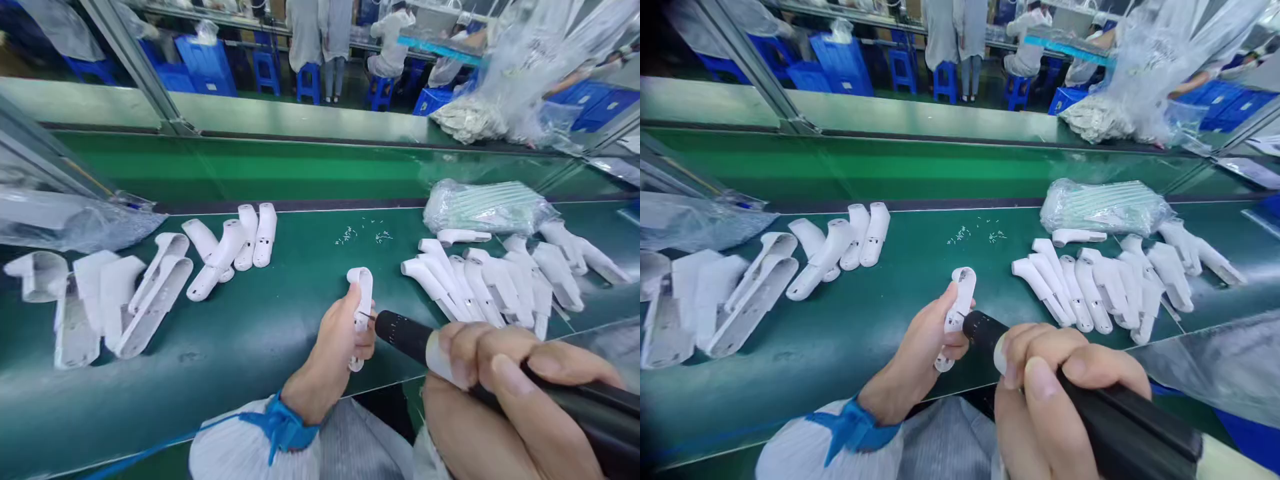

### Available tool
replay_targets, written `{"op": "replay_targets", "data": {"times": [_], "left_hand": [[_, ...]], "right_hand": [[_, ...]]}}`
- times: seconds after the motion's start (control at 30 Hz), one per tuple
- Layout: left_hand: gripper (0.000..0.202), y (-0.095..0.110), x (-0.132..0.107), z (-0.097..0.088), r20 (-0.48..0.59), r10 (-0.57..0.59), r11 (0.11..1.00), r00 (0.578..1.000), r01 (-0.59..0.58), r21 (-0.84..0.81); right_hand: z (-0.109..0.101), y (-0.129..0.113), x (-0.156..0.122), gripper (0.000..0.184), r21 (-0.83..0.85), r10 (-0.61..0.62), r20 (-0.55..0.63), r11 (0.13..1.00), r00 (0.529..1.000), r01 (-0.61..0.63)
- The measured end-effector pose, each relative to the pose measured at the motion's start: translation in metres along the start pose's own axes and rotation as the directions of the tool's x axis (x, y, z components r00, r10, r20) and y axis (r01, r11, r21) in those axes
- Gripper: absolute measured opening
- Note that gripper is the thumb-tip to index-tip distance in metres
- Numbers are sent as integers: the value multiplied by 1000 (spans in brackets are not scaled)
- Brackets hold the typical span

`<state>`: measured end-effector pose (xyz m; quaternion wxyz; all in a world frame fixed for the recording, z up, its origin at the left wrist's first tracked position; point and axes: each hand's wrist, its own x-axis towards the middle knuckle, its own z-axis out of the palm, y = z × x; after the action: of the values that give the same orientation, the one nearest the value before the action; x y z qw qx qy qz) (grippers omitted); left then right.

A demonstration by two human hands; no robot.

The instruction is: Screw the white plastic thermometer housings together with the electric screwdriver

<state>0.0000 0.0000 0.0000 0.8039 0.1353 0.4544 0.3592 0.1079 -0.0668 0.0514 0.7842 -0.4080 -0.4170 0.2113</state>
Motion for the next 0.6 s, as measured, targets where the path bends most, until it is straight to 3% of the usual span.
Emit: {"op": "replay_targets", "data": {"times": [0.17,0.27,0.33,0.4,0.47,0.5,0.53,0.6], "left_hand": [[63,-3,0,-1,1,7,998,1000,-7,55],[61,0,1,-3,12,10,994,1000,-12,112],[57,5,2,-7,37,5,981,999,-12,194],[49,10,2,-16,48,34,928,998,-49,369],[40,14,4,-29,26,186,773,982,-163,613],[36,14,5,-36,15,320,652,947,-232,722],[32,14,7,-43,16,467,518,884,-289,805],[30,10,12,-56,49,696,290,716,-343,893]], "right_hand": [[4,8,-2,28,-17,53,-32,998,998,-53],[8,16,5,21,74,23,-48,997,999,-20],[12,23,15,15,136,74,-127,989,989,-57],[14,32,30,14,181,173,-214,974,961,-135],[15,45,48,19,203,213,-294,967,932,-156],[15,53,58,21,201,197,-333,970,922,-134],[14,63,68,23,193,156,-374,977,914,-88],[12,83,88,25,169,114,-413,984,904,-47]]}}
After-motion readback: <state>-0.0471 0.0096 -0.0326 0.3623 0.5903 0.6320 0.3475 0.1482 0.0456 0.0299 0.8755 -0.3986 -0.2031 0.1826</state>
